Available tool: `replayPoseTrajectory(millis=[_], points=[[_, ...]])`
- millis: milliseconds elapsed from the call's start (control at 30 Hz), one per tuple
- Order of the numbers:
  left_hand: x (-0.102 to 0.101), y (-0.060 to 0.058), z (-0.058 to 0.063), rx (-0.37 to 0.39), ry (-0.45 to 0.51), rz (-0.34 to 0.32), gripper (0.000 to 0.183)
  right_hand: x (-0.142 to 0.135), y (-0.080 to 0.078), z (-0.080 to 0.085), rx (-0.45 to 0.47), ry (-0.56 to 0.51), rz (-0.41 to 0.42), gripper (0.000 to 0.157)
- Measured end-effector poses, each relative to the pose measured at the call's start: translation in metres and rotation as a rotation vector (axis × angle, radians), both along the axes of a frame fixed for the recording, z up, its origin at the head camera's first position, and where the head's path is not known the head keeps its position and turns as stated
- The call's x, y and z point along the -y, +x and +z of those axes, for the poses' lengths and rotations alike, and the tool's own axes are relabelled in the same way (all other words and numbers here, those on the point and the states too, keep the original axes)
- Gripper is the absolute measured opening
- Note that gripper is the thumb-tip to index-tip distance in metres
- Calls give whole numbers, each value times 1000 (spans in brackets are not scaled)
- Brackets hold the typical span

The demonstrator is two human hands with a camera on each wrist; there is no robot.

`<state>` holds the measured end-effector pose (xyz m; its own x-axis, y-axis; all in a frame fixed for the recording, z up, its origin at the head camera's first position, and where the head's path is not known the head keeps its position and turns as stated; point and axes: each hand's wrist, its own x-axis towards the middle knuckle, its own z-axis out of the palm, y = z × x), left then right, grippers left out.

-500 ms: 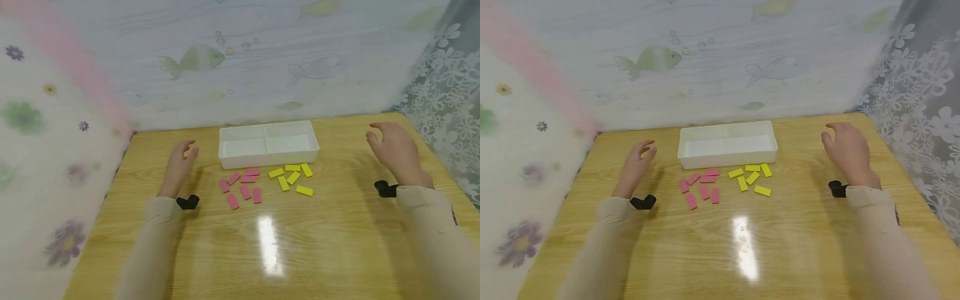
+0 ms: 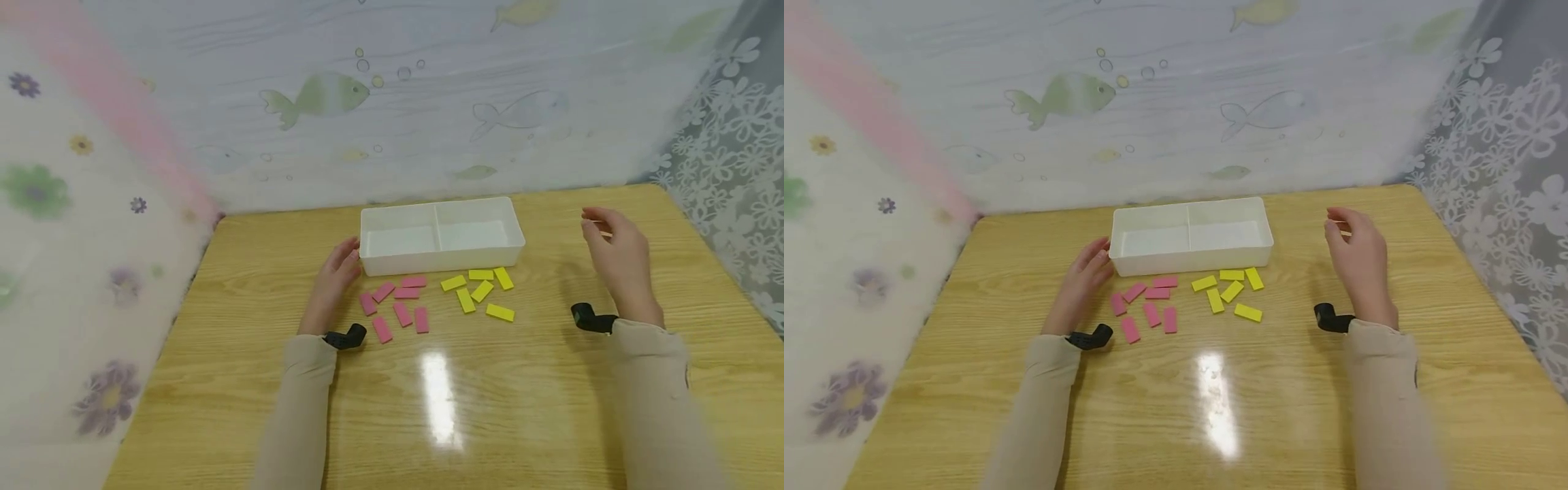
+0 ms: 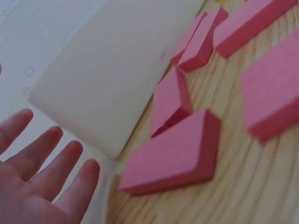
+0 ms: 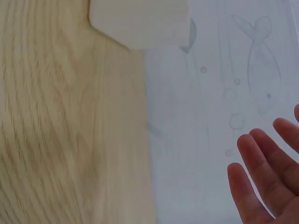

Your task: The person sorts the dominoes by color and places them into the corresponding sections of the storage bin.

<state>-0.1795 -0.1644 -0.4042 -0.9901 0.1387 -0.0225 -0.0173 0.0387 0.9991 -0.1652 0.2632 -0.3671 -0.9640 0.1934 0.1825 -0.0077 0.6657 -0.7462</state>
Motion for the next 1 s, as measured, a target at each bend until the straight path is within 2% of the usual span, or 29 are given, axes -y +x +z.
replayPoseTrajectory(millis=[167,300,433,500,667,733,833,1000], points=[[-13,-2,-8,13,-10,51,53,12,-4,-7,-9,-114,-14,41],[-22,-5,-13,5,23,94,53,20,-3,-9,-24,-188,-4,39],[-24,-8,-16,9,57,145,50,31,-4,-8,-42,-232,65,37],[-22,-13,-23,4,73,157,49,37,-5,-8,-41,-239,112,35],[-21,-13,-25,-12,74,164,47,47,-7,-11,-7,-177,216,37],[-23,-10,-20,-14,68,167,47,49,-8,-13,25,-130,257,38],[-23,-10,-21,-27,66,170,48,51,-9,-14,100,-71,349,41],[-19,-10,-23,-49,84,156,46,57,-10,-19,259,22,550,44]])
